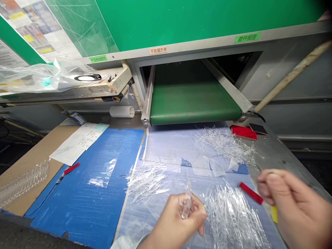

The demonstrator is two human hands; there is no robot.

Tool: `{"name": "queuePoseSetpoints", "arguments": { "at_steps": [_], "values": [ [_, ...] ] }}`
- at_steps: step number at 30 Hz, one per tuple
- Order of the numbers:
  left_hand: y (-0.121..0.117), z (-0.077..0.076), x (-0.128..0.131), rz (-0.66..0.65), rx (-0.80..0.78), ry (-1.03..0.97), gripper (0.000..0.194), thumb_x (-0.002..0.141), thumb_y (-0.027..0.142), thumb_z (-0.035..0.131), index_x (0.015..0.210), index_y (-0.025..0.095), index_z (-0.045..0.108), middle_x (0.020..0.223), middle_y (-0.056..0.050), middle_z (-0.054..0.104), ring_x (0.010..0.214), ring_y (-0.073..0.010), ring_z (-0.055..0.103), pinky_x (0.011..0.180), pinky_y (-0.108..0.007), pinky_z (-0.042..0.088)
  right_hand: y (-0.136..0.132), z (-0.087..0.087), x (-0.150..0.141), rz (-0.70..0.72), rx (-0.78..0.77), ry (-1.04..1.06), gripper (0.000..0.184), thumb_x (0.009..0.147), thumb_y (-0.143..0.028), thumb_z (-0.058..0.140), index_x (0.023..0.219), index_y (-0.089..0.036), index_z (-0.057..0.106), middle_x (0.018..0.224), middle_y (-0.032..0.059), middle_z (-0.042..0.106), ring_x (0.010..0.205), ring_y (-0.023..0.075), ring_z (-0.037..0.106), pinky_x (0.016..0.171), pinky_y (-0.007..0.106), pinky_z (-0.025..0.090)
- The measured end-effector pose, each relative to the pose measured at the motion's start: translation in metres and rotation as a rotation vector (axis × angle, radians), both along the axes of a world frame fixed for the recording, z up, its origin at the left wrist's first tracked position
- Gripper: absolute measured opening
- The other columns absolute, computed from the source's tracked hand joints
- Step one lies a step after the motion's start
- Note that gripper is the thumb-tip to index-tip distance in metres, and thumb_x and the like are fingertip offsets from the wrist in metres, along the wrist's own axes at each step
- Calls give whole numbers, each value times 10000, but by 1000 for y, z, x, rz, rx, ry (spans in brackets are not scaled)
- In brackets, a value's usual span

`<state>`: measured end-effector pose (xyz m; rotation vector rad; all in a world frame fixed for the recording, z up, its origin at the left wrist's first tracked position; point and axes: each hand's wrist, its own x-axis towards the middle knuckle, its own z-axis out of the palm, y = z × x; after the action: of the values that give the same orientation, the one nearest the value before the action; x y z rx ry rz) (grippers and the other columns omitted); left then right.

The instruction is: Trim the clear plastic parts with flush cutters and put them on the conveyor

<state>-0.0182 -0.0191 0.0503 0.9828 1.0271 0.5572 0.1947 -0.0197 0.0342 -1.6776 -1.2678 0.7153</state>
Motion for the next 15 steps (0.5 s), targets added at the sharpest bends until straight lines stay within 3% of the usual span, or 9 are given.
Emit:
{"name": "queuePoseSetpoints", "arguments": {
  "at_steps": [3, 8, 12, 15],
  "values": [
    [4, -2, 0, 47, -7, -49, 163, 786, 290, 562, 695, 162, 517, 514, 26, 516, 495, -81, 406, 542, -215, 313, 0, 4, -14, 96, -152, 49, 290, 800, -524, 530, 789, -237, 571, 660, -12, 528, 565, 142, 459, 485, 238, 373],
    [5, -10, 6, 27, -36, -135, 228, 802, 361, 591, 723, 155, 533, 523, 25, 528, 457, -65, 354, 457, -200, 246, 0, 2, -50, 449, -350, 215, 293, 760, -457, 581, 624, -207, 512, 576, -41, 434, 551, 122, 404, 528, 242, 340],
    [6, -19, 6, 47, -58, -205, 340, 787, 472, 602, 871, 148, 542, 554, 15, 579, 416, -56, 313, 425, -203, 217, 7, 3, -42, 411, -360, 316, 332, 803, -485, 526, 632, -207, 461, 563, -48, 366, 522, 112, 356, 494, 238, 310],
    [9, -27, 1, 112, -61, -212, 350, 818, 471, 567, 958, 168, 460, 566, 9, 625, 384, -45, 256, 416, -204, 183, 13, -5, -18, 415, -404, 251, 353, 817, -510, 495, 637, -211, 439, 547, -62, 285, 472, 99, 266, 435, 231, 236]
  ]
}}
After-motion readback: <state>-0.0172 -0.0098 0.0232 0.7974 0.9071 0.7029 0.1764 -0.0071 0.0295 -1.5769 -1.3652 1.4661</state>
